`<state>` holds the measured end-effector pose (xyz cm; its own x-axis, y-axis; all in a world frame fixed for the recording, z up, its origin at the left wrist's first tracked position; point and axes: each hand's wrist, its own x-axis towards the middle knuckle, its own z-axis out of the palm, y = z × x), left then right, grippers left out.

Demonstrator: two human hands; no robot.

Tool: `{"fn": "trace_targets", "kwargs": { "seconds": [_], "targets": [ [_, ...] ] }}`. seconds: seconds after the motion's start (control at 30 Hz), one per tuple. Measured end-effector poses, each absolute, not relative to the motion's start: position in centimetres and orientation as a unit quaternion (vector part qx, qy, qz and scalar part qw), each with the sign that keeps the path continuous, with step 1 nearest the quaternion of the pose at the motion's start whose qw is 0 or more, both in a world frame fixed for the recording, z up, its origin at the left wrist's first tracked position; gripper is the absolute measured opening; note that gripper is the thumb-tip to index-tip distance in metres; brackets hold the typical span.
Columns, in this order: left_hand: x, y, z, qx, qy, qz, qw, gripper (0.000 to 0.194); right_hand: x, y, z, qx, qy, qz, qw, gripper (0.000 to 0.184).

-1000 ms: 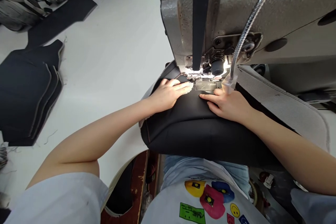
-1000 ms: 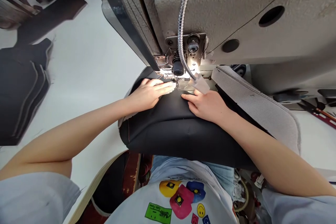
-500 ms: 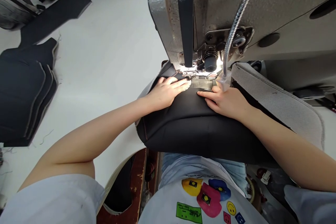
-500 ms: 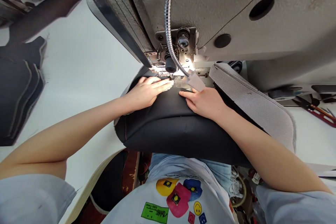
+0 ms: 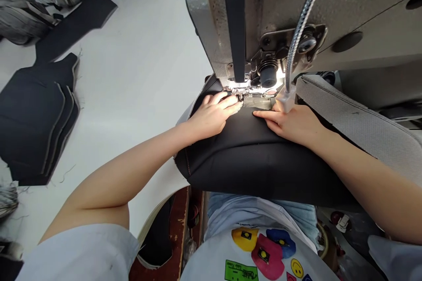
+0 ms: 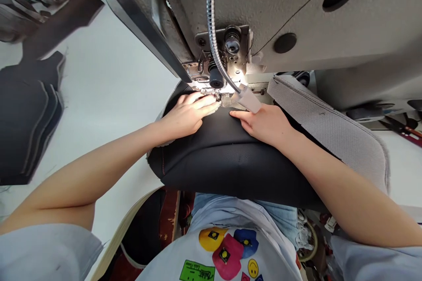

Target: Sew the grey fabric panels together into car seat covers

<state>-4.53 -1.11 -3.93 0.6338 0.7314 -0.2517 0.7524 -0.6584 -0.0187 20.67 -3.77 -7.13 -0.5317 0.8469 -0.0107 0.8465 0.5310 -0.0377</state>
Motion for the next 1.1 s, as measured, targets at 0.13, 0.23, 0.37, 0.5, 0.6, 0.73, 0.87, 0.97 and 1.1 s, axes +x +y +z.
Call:
{"fn": "trace_targets", "kwargs": {
  "seconds": [0.13, 0.23, 0.37, 0.5, 0.6, 0.73, 0.87, 0.97, 1.1],
  "targets": [
    [-4.5, -1.2, -3.9, 0.911, 0.399, -0.104, -0.002, 0.063, 20.6, -3.9, -7.0, -0.489, -0.872, 0.019, -0.002, 0.043],
    [-4.5, -1.3, -3.7, 0.914, 0.387, -0.12, -0.018, 0.063, 20.5, -4.2, -6.8, -0.499, -0.866, 0.027, -0.017, 0.043],
    [-4.8, -1.5, -3.4, 0.915, 0.377, -0.143, -0.015, 0.063, 20.3, -4.5, -6.6, -0.507, -0.861, 0.031, -0.014, 0.043],
    [-5.3, -1.6, -3.4, 0.918, 0.375, -0.13, 0.003, 0.062, 20.3, -4.6, -6.4, -0.507, -0.861, 0.038, -0.012, 0.043],
    [-5.4, -1.6, -3.4, 0.92, 0.37, -0.127, 0.024, 0.058, 20.5, -4.6, -6.2, -0.504, -0.862, 0.041, -0.018, 0.044],
    [-4.9, -1.3, -3.4, 0.912, 0.381, -0.147, 0.042, 0.062, 20.6, -4.5, -6.3, -0.503, -0.863, 0.041, -0.027, 0.044],
    [-4.0, -0.4, -3.6, 0.919, 0.368, -0.132, 0.048, 0.067, 20.4, -4.2, -6.7, -0.499, -0.867, 0.021, -0.008, 0.046],
    [-3.4, 0.2, -4.0, 0.922, 0.367, -0.109, 0.058, 0.056, 19.9, -4.1, -6.8, -0.493, -0.87, 0.01, 0.005, 0.047],
    [-3.0, 0.6, -4.6, 0.921, 0.373, -0.071, 0.085, 0.046, 19.5, -4.2, -6.7, -0.498, -0.867, 0.026, -0.004, 0.048]
  ]
}}
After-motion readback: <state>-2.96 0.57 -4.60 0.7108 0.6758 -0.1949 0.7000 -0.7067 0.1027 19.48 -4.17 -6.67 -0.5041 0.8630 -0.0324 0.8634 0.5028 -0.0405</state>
